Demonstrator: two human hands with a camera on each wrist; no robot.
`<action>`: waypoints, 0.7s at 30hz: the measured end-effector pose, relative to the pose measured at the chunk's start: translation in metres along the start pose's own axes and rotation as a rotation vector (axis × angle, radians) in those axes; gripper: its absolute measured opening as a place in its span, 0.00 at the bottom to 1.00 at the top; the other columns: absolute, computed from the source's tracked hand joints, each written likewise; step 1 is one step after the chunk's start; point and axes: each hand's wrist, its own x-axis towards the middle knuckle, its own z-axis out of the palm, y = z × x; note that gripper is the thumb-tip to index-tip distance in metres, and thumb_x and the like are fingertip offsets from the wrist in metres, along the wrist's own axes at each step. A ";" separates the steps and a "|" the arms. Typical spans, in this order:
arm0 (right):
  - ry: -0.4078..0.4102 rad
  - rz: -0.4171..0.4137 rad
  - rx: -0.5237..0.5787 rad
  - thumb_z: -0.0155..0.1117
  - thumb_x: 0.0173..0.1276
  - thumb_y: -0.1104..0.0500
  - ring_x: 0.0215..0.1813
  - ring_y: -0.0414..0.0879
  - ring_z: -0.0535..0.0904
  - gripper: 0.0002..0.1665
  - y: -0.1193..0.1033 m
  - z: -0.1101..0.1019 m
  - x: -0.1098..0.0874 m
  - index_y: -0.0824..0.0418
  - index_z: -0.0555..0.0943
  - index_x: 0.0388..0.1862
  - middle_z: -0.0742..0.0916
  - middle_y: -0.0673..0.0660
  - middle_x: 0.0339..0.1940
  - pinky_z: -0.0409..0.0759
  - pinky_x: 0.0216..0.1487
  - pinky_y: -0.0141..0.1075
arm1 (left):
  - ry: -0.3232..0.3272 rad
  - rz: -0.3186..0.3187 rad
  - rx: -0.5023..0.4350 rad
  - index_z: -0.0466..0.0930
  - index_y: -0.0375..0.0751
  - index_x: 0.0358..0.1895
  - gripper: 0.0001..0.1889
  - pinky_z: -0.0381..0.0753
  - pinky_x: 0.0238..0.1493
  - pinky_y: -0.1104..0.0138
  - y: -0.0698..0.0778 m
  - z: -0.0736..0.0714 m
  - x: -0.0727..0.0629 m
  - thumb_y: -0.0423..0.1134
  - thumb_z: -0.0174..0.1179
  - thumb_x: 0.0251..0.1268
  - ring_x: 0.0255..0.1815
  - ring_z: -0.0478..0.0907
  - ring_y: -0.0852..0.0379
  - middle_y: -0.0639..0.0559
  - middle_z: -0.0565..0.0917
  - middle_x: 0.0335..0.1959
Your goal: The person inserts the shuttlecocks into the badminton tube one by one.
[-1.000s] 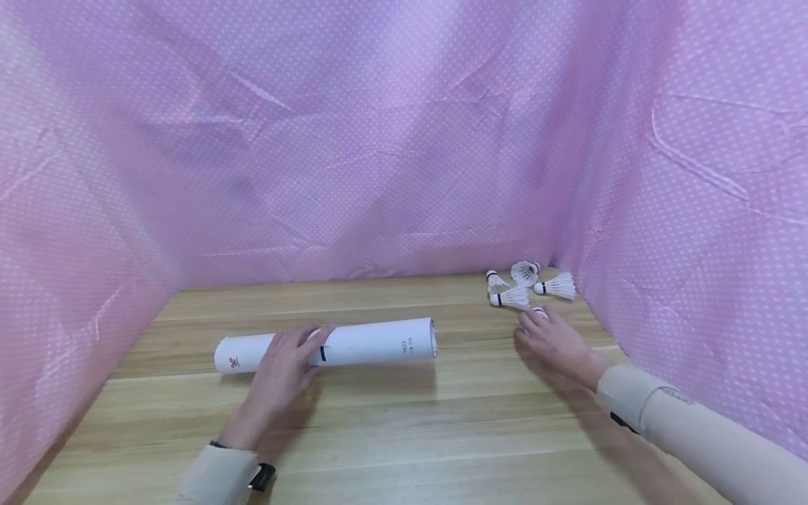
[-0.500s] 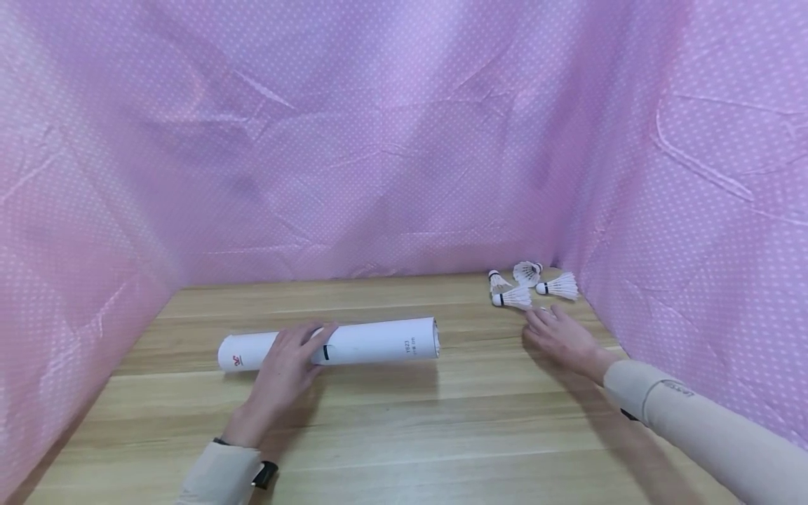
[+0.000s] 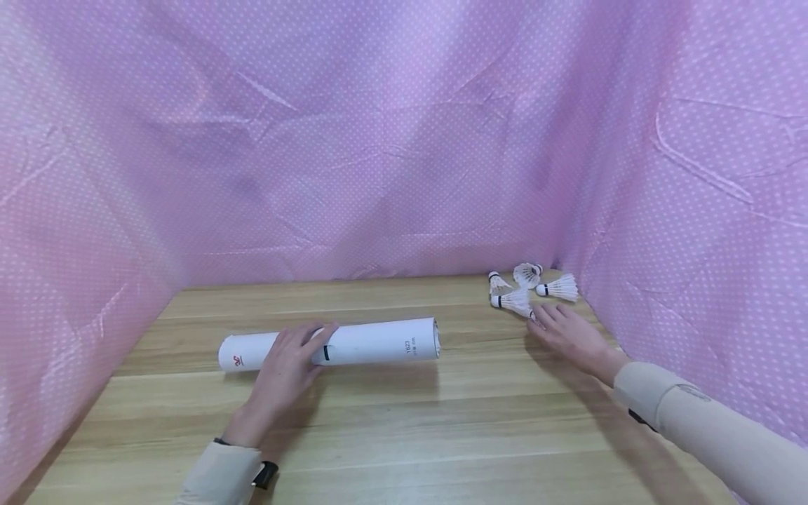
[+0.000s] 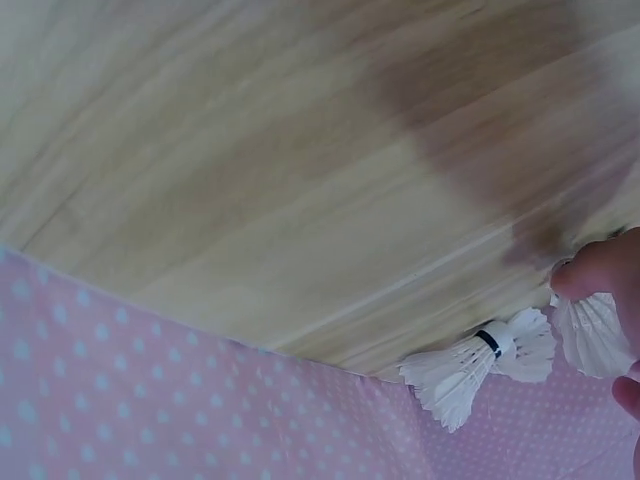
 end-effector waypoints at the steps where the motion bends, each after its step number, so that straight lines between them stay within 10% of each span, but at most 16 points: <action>1: 0.009 0.010 0.020 0.34 0.58 0.74 0.49 0.63 0.78 0.28 0.000 -0.001 0.000 0.65 0.79 0.49 0.79 0.70 0.51 0.80 0.49 0.52 | 0.000 -0.002 0.001 0.74 0.50 0.70 0.48 0.69 0.63 0.42 0.000 0.000 0.000 0.26 0.82 0.37 0.56 0.78 0.39 0.40 0.80 0.56; 21: 0.214 0.393 0.466 0.73 0.50 0.69 0.57 0.73 0.75 0.37 -0.017 -0.036 -0.013 0.69 0.75 0.62 0.78 0.76 0.57 0.73 0.58 0.67 | -0.010 -0.015 0.000 0.73 0.49 0.70 0.48 0.67 0.66 0.44 -0.002 -0.004 -0.003 0.27 0.82 0.39 0.57 0.77 0.40 0.41 0.80 0.58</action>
